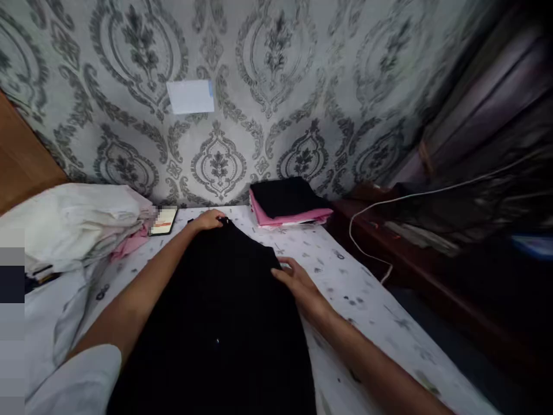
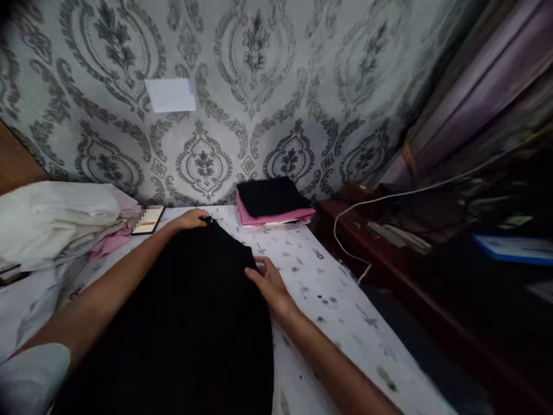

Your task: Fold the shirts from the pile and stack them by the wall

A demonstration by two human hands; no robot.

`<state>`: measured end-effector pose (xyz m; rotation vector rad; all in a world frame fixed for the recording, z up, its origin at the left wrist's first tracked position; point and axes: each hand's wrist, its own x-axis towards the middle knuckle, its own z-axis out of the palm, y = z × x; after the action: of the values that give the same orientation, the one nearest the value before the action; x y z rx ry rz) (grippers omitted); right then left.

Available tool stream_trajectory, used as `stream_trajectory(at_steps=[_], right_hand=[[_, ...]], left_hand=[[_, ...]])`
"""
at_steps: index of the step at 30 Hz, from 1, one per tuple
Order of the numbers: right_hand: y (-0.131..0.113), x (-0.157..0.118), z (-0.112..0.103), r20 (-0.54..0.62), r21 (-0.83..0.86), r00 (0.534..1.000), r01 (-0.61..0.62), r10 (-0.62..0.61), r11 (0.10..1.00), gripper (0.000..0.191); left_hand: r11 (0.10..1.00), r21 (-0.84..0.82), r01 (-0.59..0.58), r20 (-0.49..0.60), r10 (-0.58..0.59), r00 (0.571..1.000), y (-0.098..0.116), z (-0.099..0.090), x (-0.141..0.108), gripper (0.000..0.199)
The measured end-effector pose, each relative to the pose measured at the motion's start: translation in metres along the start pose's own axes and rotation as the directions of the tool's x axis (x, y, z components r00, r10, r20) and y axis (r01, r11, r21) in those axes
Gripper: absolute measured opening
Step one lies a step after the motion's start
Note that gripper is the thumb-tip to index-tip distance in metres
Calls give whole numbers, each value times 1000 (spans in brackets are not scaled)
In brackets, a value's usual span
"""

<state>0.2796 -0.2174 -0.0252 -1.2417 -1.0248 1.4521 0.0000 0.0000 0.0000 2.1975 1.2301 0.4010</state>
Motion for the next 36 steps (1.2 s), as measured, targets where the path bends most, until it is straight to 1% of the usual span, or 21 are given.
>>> stream_trajectory(at_steps=[2, 3, 5, 8, 10, 11, 13, 14, 17, 19, 22, 25, 27, 28, 30, 32, 34, 36], right_hand=[[-8, 33, 11, -23, -74, 1000, 12, -14, 997, 49], [-12, 49, 18, -30, -109, 999, 21, -25, 994, 49], [-21, 82, 36, -36, -175, 998, 46, -53, 984, 49], [-35, 127, 69, -17, -248, 995, 91, -98, 965, 49], [-43, 151, 89, 17, -281, 994, 111, -111, 953, 42], [-46, 160, 96, 38, -296, 994, 114, -107, 948, 35], [-50, 174, 107, 73, -327, 992, 117, -99, 938, 19], [-51, 179, 110, 86, -345, 991, 125, -102, 930, 15], [-52, 187, 116, 109, -386, 983, 176, -145, 905, 18], [-51, 190, 117, 115, -404, 978, 207, -175, 891, 20], [-49, 194, 115, 59, -438, 975, 219, -216, 872, 21], [-50, 202, 110, -55, -441, 963, 215, -266, 871, 22], [-51, 209, 108, -104, -403, 958, 204, -267, 892, 24], [-52, 212, 108, -111, -372, 962, 194, -251, 908, 26], [-53, 216, 110, -82, -285, 979, 158, -189, 945, 27], [-56, 217, 113, -5, -174, 993, 114, -117, 978, 25], [-59, 216, 114, 83, -62, 994, 70, -65, 996, 21], [-62, 215, 112, 147, 31, 989, 31, -35, 999, 17]], left_hand=[[998, -47, -32, -18, 31, 999, 2, -3, -3, 18], [997, -69, -48, -29, 46, 999, 3, -4, -5, 16], [991, -111, -78, -55, 72, 996, 4, -7, -9, 19], [983, -147, -107, -96, 93, 991, 4, -11, -11, 22], [984, -141, -112, -122, 95, 988, 3, -12, -10, 20], [985, -130, -112, -138, 94, 986, 2, -12, -8, 19], [991, -89, -102, -181, 84, 980, 0, -11, -4, 15], [994, -62, -91, -208, 76, 975, -1, -10, -2, 13], [999, 30, -30, -307, 37, 951, -2, -5, 2, 12], [996, 84, 36, -367, -3, 930, -3, 0, 3, 13], [980, 138, 141, -407, -74, 910, -5, 6, 3, 13], [967, 176, 186, -371, -110, 922, -11, 5, -1, 12], [965, 187, 186, -315, -121, 941, -19, -3, -7, 17], [966, 185, 182, -280, -126, 952, -23, -9, -12, 20], [971, 167, 170, -202, -135, 970, -32, -22, -21, 25], [979, 128, 156, -113, -142, 983, -40, -34, -32, 31], [987, 72, 146, -32, -144, 989, -45, -45, -42, 36], [990, 7, 141, 25, -141, 990, -49, -52, -50, 38]])
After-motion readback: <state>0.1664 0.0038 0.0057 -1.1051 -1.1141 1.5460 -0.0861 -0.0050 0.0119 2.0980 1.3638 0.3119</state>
